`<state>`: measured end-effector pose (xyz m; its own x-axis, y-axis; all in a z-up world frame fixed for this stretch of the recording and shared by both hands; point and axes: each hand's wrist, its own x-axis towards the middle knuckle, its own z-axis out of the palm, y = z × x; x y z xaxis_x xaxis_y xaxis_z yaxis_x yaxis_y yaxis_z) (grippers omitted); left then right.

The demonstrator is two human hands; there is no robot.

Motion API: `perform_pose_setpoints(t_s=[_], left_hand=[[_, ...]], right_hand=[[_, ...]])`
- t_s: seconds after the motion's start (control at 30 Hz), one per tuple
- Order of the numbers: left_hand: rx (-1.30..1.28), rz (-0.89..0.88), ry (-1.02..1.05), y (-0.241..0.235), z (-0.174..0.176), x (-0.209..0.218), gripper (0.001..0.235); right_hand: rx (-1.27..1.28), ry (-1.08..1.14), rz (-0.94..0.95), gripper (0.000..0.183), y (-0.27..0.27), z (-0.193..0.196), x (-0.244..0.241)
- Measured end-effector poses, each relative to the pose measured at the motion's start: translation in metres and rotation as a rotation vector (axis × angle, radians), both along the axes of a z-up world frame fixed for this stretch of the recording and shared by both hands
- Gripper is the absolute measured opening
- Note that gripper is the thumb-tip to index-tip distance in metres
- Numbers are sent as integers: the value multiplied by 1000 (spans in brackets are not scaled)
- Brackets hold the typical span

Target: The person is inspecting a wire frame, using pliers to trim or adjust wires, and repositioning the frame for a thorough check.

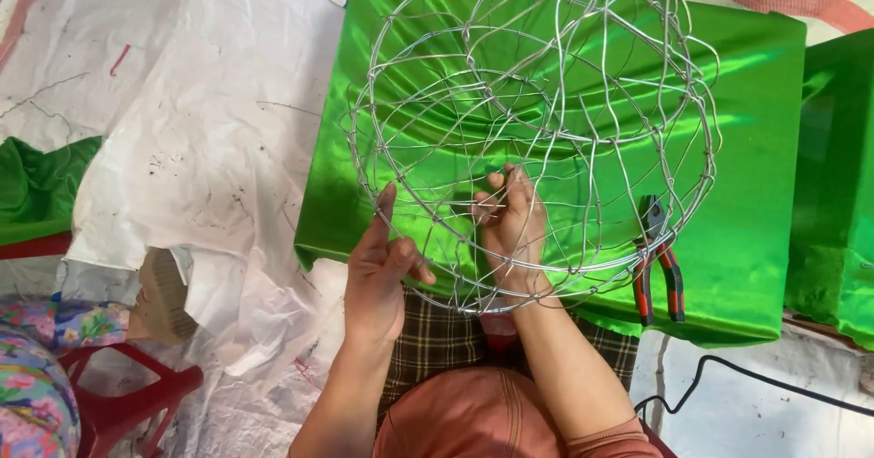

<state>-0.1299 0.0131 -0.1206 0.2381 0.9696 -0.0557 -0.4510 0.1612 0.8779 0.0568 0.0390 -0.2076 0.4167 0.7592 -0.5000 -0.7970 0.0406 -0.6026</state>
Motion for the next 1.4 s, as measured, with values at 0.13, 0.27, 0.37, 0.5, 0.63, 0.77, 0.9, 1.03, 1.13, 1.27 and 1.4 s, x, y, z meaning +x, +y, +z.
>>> perform_pose_setpoints(t_s=[0.13, 0.27, 0.37, 0.5, 0.63, 0.77, 0.9, 1.03, 1.13, 1.27, 1.4], left_hand=[[5, -8, -11, -1, 6, 2, 73], [5, -17, -4, -2, 8, 3, 72], [7, -17, 17, -2, 7, 3, 71], [14, -17, 34, -2, 1, 1, 70], [16, -11, 35, 4, -2, -3, 69], [-11, 37, 25, 8, 3, -4, 66], [-19, 43, 35, 7, 6, -1, 66], [-28, 35, 11, 6, 6, 1, 68], [-35, 39, 38, 8, 8, -1, 67], [-53, 50, 27, 14, 14, -6, 65], [-64, 58, 1, 20, 18, -7, 65]], right_hand=[[-14, 11, -36, 20, 4, -13, 3], [-91, -80, -90, 27, 8, -2, 0], [-117, -138, -105, 32, 11, -1, -1], [-126, -170, -110, 23, 10, -5, -1], [-15, -1, -55, 19, -3, 16, -4], [62, 105, 16, 21, -15, 20, -1], [1, 11, -108, 46, -18, 17, 4], [19, 34, -130, 34, -15, 17, 6], [57, 121, -43, 13, -23, 7, 4], [19, 74, 13, 21, -47, 10, -5], [50, -487, 148, 71, -53, 43, -6]])
